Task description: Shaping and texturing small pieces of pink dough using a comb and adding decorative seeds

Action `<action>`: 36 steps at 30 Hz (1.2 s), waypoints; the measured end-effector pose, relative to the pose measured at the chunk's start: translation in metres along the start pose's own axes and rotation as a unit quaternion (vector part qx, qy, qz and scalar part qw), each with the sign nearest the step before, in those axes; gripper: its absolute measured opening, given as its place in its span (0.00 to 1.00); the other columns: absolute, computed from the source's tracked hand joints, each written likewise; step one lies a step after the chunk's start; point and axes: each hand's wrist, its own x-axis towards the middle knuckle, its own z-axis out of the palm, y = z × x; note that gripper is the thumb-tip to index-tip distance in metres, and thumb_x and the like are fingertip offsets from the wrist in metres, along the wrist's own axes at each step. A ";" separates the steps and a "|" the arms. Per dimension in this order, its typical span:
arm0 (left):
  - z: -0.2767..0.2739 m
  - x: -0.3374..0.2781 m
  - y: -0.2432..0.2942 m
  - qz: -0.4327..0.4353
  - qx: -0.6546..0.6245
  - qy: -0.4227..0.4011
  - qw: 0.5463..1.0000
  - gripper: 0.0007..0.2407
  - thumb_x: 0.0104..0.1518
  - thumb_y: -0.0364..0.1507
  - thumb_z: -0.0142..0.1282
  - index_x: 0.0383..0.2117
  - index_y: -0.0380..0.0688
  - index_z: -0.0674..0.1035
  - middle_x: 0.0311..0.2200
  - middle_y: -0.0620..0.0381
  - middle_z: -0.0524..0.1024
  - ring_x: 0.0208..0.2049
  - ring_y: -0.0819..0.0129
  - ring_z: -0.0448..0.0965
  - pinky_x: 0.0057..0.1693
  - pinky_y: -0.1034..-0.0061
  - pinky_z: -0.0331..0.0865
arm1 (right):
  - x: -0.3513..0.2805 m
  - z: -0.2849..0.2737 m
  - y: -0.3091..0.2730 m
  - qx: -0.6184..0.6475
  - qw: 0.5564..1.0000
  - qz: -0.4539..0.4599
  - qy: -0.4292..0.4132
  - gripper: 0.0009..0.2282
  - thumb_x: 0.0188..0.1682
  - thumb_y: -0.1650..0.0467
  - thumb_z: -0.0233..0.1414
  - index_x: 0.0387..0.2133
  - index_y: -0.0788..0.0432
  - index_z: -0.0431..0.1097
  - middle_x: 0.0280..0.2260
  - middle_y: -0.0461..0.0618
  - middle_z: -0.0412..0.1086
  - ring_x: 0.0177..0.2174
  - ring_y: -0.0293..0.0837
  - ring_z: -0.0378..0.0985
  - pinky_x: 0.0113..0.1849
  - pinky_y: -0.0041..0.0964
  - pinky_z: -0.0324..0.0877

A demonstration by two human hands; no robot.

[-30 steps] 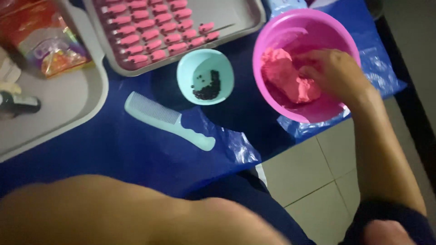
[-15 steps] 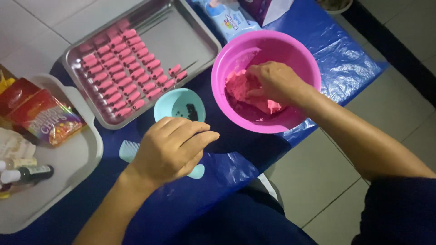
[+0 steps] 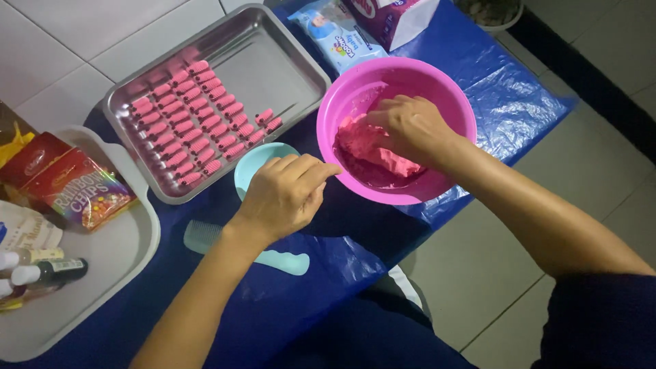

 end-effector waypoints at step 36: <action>0.113 0.114 0.011 -0.400 -0.806 0.079 0.430 0.24 0.65 0.41 0.48 0.69 0.56 0.66 0.64 0.48 0.66 0.61 0.58 0.70 0.67 0.62 0.64 | -0.019 -0.026 -0.009 0.242 0.944 0.086 0.209 0.10 0.50 0.70 0.60 0.45 0.46 0.79 0.36 0.46 0.76 0.40 0.49 0.79 0.42 0.39 0.72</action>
